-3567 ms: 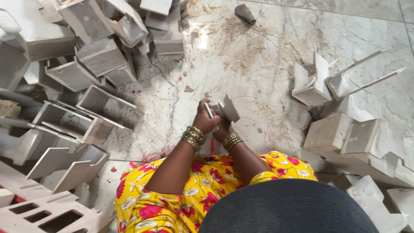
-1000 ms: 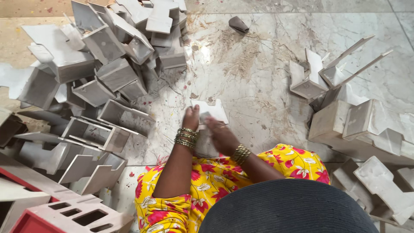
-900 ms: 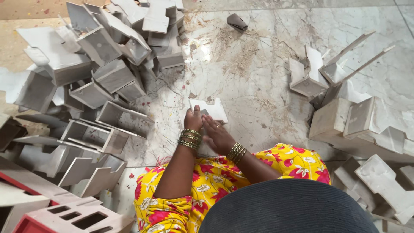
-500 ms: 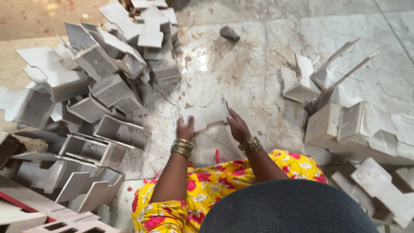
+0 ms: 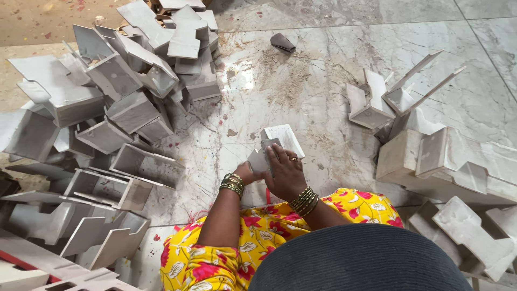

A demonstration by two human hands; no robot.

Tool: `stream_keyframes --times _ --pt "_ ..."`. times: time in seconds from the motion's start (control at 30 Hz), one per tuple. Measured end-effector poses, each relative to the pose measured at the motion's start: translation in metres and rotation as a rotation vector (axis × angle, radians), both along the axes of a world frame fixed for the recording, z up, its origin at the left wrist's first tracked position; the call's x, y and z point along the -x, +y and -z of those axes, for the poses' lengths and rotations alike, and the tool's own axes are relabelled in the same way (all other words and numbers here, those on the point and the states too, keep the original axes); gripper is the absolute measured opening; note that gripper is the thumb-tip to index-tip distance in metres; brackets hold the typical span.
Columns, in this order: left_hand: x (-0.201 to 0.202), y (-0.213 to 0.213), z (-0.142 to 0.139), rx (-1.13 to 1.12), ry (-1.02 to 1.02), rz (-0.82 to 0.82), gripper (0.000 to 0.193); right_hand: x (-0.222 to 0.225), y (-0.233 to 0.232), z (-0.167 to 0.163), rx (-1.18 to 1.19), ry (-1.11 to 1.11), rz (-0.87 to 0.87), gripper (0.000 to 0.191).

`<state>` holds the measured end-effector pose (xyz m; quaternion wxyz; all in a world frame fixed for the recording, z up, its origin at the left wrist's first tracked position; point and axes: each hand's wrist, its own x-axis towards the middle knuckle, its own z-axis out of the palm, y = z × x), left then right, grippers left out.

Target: The person sits on the floor among a large pile of white foam letter cutouts. They pick up one foam piece at a time, rub and wipe its surfaces with their hand and a small block, then set the piece back on the floor and reach for the next one.

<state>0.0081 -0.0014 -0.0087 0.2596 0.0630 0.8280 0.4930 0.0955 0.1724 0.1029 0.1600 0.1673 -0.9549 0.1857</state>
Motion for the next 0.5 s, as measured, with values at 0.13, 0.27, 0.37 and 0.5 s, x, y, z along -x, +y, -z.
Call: stream_keyframes --times 0.13,0.27,0.37,0.5 --pt "0.005 0.012 -0.004 0.414 1.123 0.283 0.066 -0.006 -0.011 0.008 -0.068 -0.034 -0.044 0.073" --pt "0.01 0.02 0.001 -0.149 0.61 0.139 0.054 -0.001 -0.015 0.022 -0.111 -0.032 -0.08 0.074" --pt "0.011 0.019 0.006 -0.11 0.518 0.105 0.063 0.015 -0.009 0.03 -0.175 -0.094 -0.069 0.076" --pt "0.004 0.021 0.009 -0.088 0.463 -0.074 0.098 0.042 0.016 0.034 -0.139 -0.297 0.046 0.077"
